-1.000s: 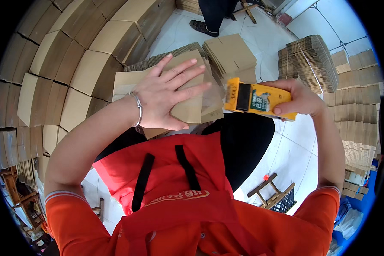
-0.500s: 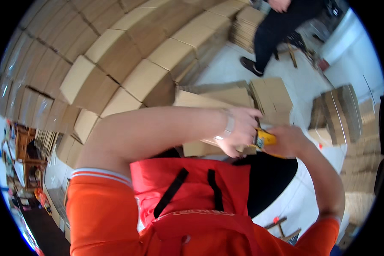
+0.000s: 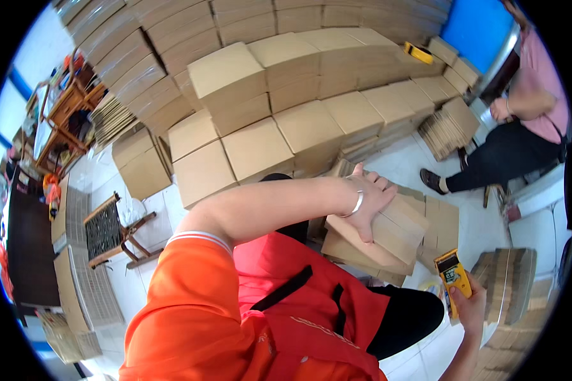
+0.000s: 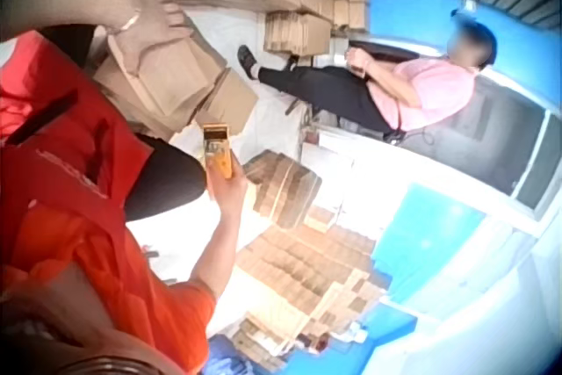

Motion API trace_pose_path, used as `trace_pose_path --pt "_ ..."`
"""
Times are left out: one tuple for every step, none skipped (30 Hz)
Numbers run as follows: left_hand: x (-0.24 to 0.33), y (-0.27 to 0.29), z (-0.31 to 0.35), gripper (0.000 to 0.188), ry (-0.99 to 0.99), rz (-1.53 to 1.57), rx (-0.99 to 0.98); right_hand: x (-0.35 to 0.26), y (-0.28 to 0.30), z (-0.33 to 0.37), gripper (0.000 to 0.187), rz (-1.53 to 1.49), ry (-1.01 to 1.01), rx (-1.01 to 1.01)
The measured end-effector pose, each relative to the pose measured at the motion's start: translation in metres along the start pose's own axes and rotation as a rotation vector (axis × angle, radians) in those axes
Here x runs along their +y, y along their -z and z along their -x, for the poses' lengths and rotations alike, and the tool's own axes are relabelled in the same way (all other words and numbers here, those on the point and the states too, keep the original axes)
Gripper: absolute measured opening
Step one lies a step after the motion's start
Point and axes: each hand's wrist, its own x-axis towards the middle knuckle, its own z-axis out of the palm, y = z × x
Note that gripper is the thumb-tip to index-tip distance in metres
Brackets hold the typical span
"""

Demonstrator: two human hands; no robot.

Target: The person assembles flat cardboard boxes by folding the flaps and sealing them with a handheld tape dispenser. The person repeatedly picks up flat boxes, folds them into shape, applies tape to the seams, and stacks the finished boxes nearby.

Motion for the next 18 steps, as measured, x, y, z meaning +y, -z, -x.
trace_pose_path --pt "-0.006 0.001 0.016 0.109 0.021 0.05 0.002 -0.003 -0.004 -0.004 0.042 -0.001 0.004 -0.012" --pt "-0.01 0.001 0.032 0.108 0.032 0.099 -0.003 -0.009 -0.009 -0.007 0.039 -0.007 -0.001 -0.018" --pt "-0.012 -0.002 0.06 0.107 0.007 0.062 0.199 -0.021 -0.017 -0.01 0.04 0.056 0.076 0.011" --pt "-0.011 -0.006 0.09 0.106 0.071 0.003 0.395 -0.027 -0.021 -0.013 0.041 0.044 0.101 0.028" --pt "-0.013 0.0 0.12 0.103 0.122 -0.028 0.54 -0.032 -0.025 -0.015 0.043 0.032 0.114 0.05" --pt "-0.014 0.007 0.153 0.101 0.168 -0.042 0.738 -0.035 -0.029 -0.017 0.044 0.015 0.125 0.077" --pt "-0.021 0.017 0.186 0.102 0.342 -0.083 0.675 -0.034 -0.03 -0.021 0.045 -0.021 0.153 0.065" --pt "-0.026 0.028 0.215 0.099 0.511 -0.137 0.764 -0.039 -0.033 -0.022 0.045 -0.039 0.15 0.066" --pt "-0.038 0.026 0.246 0.098 0.681 -0.199 0.821 -0.045 -0.037 -0.024 0.046 -0.059 0.15 0.067" --pt "-0.051 0.015 0.278 0.102 0.824 -0.354 0.895 -0.052 -0.045 -0.029 0.047 -0.079 0.158 0.051" --pt "-0.068 0.001 0.307 0.106 0.963 -0.515 0.848 -0.057 -0.05 -0.035 0.049 -0.092 0.155 0.015" --pt "-0.087 -0.013 0.331 0.111 1.098 -0.533 0.783 -0.063 -0.056 -0.039 0.049 -0.092 0.146 -0.022" --pt "-0.106 -0.028 0.347 0.111 1.207 -0.555 0.745 -0.07 -0.062 -0.043 0.049 -0.091 0.137 -0.056" --pt "-0.13 -0.044 0.355 0.111 1.256 -0.567 0.726 -0.079 -0.067 -0.048 0.049 -0.089 0.13 -0.078" --pt "-0.149 -0.057 0.363 0.111 1.309 -0.584 0.694 -0.089 -0.074 -0.051 0.049 -0.073 0.117 -0.097" --pt "-0.169 -0.069 0.364 0.11 1.356 -0.598 0.668 -0.101 -0.082 -0.051 0.05 -0.054 0.105 -0.108" --pt "-0.187 -0.077 0.361 0.107 1.388 -0.593 0.616 -0.11 -0.089 -0.051 0.05 -0.034 0.092 -0.117" --pt "-0.208 -0.086 0.357 0.108 1.368 -0.613 0.638 -0.113 -0.095 -0.053 0.05 -0.042 0.105 -0.137"
